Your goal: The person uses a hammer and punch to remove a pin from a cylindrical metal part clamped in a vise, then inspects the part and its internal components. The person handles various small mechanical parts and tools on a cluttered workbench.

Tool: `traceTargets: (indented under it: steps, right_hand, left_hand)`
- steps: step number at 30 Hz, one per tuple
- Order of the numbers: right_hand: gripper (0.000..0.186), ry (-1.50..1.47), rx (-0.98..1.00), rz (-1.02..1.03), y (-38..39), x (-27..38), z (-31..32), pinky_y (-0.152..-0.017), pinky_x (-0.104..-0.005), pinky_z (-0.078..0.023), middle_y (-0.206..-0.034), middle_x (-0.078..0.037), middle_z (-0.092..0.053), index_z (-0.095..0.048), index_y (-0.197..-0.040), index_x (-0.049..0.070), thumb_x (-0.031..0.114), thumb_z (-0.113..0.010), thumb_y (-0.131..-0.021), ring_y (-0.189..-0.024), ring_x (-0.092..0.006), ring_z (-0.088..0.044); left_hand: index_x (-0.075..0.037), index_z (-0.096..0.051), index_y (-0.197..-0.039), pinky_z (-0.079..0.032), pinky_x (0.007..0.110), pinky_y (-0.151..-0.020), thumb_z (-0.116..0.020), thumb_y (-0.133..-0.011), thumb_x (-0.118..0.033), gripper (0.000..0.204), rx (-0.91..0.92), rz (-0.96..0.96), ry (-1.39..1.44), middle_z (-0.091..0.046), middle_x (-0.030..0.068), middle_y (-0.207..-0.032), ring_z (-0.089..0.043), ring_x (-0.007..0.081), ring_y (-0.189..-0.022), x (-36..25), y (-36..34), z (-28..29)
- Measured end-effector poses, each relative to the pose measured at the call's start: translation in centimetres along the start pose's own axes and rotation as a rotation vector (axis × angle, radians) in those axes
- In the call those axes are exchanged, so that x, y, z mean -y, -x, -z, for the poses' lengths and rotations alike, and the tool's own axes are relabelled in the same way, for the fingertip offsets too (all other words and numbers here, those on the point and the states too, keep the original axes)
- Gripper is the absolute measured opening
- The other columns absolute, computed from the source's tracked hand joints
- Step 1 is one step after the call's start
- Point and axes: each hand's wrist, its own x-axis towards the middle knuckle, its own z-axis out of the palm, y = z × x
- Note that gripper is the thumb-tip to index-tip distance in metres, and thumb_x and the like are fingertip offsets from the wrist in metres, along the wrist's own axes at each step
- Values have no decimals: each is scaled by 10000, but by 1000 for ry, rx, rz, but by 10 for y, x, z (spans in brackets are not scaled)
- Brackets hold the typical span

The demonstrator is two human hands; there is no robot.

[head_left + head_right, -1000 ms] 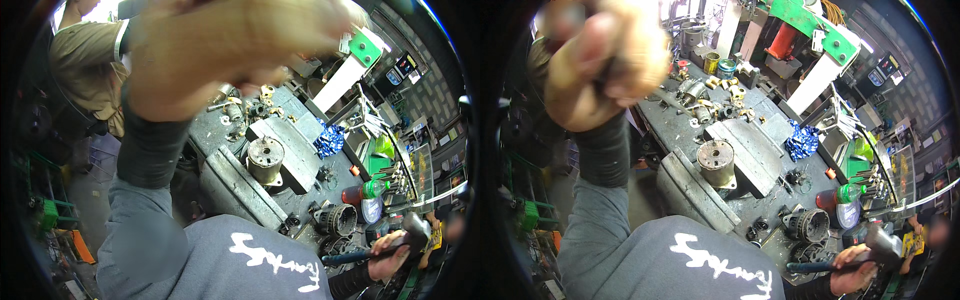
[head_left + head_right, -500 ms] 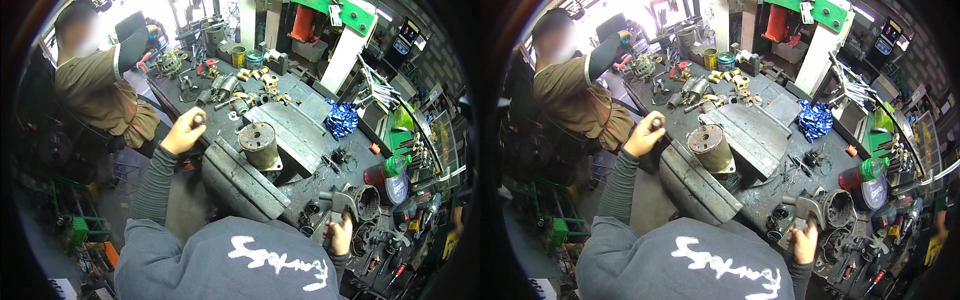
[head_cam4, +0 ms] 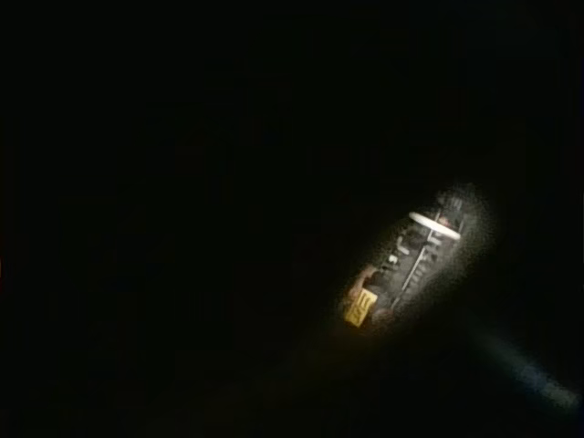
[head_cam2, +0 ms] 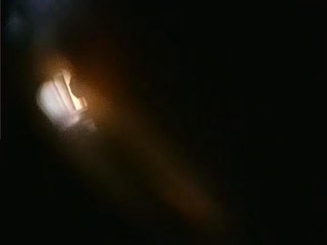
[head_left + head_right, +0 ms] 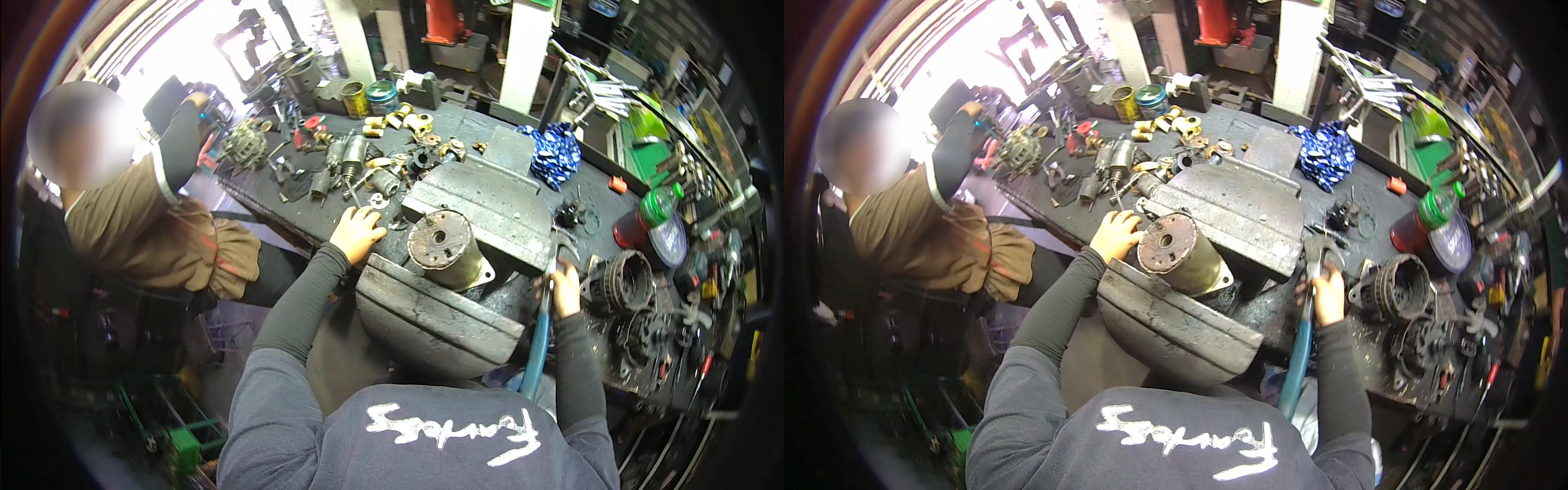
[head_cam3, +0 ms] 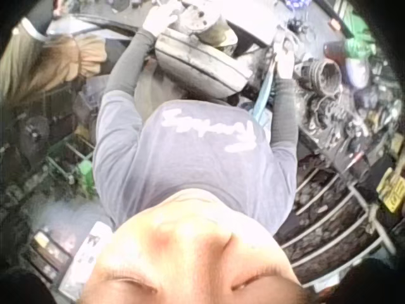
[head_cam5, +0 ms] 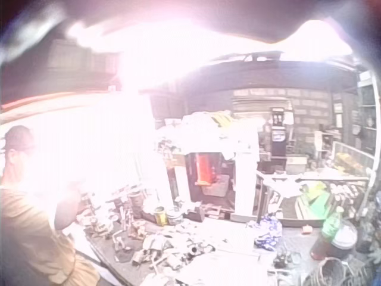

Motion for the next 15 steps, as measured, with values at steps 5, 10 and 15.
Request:
traceTargets:
  steps: [5,10,15]
  right_hand:
    - [521,-87,-185,290,-62,-43,-5,-532,-253,-463,-894,-108,-620,-423,-1298,-41,109,-513,-808,-579,-129,-550]
    - [461,-318,-271,230,-4,-16,-29,-564,-238,-413,-867,-54,-597,-419,-1293,-11,78,-474,-844,-648,-82,-511]
    - [378,-222,-315,394,95,-21,-31,-857,-399,-500,-1086,-175,-589,-468,-1220,-22,58,-451,-851,-993,-270,-603]
  left_hand:
    - [-164,-645,-951,-422,418,-843,-593,-762,-213,202,-46,84,303,-546,115,-1122,-510,293,-1072,-7,-6,-30]
    - [-106,-613,-1072,-448,353,-894,-542,-842,-108,240,-87,103,649,-522,146,-1174,-527,313,-1064,-13,9,-58]
    - [-1,-546,-1085,-424,375,-943,-572,-763,24,325,-207,179,828,-527,193,-1157,-524,368,-1088,-11,26,-45]
